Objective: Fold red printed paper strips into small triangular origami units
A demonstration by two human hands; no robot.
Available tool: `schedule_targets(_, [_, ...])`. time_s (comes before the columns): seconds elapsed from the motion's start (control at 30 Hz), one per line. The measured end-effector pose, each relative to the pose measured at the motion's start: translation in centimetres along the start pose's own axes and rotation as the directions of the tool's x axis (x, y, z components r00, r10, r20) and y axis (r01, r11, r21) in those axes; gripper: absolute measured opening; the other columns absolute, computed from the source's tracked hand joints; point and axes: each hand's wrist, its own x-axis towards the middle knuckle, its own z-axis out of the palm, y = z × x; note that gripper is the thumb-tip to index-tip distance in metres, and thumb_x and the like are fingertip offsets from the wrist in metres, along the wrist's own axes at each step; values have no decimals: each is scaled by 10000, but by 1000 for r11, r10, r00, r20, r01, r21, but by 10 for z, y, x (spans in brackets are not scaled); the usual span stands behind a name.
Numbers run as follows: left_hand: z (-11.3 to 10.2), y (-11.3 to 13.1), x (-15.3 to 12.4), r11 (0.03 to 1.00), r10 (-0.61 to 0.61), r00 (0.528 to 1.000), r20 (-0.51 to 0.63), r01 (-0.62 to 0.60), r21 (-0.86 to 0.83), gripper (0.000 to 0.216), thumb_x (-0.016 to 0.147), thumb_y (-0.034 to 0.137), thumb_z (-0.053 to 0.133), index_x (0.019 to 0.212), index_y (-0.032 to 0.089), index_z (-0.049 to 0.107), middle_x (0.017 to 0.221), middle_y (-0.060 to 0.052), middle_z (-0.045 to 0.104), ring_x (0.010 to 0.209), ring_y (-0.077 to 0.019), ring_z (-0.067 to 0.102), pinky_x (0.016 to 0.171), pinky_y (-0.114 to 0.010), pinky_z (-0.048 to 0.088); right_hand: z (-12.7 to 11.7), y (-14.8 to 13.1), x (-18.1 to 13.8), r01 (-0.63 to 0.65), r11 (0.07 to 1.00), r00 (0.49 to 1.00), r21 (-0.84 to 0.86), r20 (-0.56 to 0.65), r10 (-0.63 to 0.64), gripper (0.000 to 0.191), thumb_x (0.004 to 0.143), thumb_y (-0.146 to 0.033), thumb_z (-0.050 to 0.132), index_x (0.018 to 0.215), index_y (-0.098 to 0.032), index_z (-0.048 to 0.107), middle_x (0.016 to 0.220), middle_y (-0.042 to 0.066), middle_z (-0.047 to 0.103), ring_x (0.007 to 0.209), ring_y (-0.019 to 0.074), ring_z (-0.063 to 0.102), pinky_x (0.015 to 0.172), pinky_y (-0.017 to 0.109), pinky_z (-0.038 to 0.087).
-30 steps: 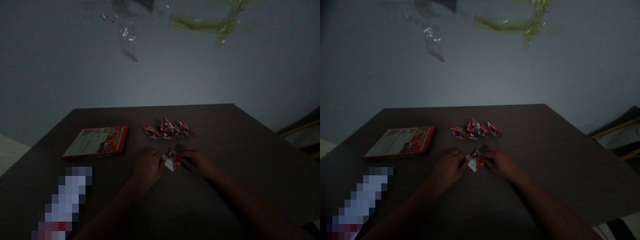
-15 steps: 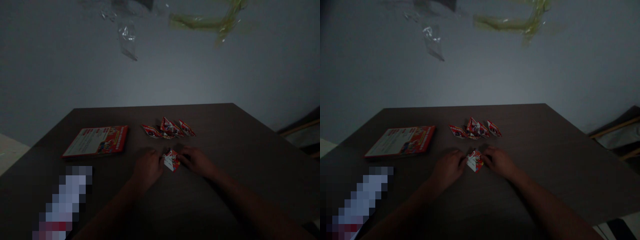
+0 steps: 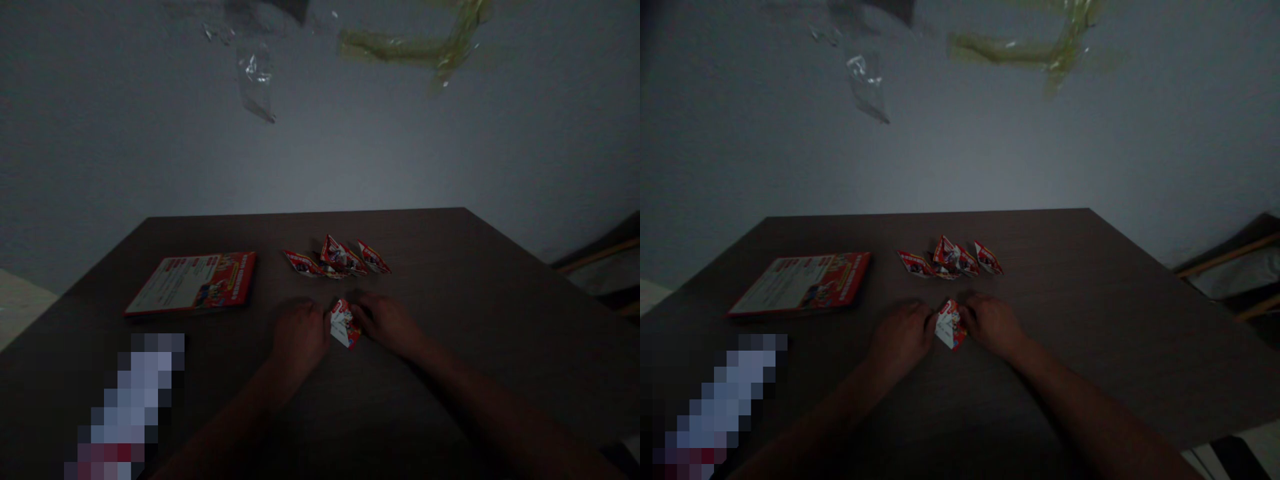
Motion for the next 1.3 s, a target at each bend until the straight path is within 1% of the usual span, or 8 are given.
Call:
schedule_targets(0.2, [-1,5,-1,1000,-2,1000,-24,2,23,264,892,277,387,854,150,615,862,-95,626,822,-222,597,693,-324,438,-1,-4,1,-38,997,999,-73,33,41,321,929,-359,352,863,-179,609,877,79,649,760,186,615,619,263,384])
schedule_targets(0.33, [-3,7,-1,999,13,1000,-2,-13,40,261,887,269,395,859,136,618,862,-106,624,823,-228,596,699,-331,438,-1,-5,1,-56,995,997,-77,50,60,330,929,-367,348,889,-178,616,894,88,655,779,195,620,629,268,396])
schedule_targets(0.47, [-2,7,-2,997,46,999,-21,-45,66,270,885,264,389,842,131,621,850,-109,617,816,-237,586,686,-344,443,-2,-5,0,-49,996,998,-80,46,53,331,928,-362,347,881,-177,617,896,90,658,796,201,624,647,272,403])
schedule_targets(0.67, [0,9,-3,996,38,999,-9,-37,80,246,876,218,400,858,126,628,861,-118,617,836,-232,580,716,-342,442,-1,-7,1,-78,991,995,-109,53,84,304,919,-346,365,860,-180,614,882,84,667,775,204,633,608,268,395])
schedule_targets(0.8, [1,10,-3,996,38,999,2,-38,80,252,879,222,394,873,119,623,868,-123,613,831,-241,582,692,-343,446,0,-7,2,-102,988,992,-117,59,109,311,917,-357,367,858,-182,616,885,86,671,777,211,637,599,273,394])
schedule_targets(0.97, [3,9,-3,994,63,998,-17,-61,93,255,885,219,387,867,122,622,861,-125,610,837,-245,578,714,-347,443,1,-8,2,-115,987,991,-116,58,122,332,919,-379,351,859,-186,614,889,87,675,779,218,640,590,277,394])
schedule_targets(1.13, [5,10,-1,994,54,998,-9,-53,96,262,887,231,389,871,112,623,876,-134,617,853,-248,576,731,-351,442,3,-9,2,-122,983,991,-134,42,129,343,920,-388,341,851,-189,611,868,76,679,770,213,645,578,273,388])
schedule_targets(1.3, [5,10,-1,994,42,999,-1,-42,100,287,899,258,373,883,109,617,879,-135,617,837,-254,583,684,-353,447,3,-9,2,-128,982,990,-137,49,135,351,921,-401,343,873,-187,617,887,80,680,780,207,645,592,268,393])
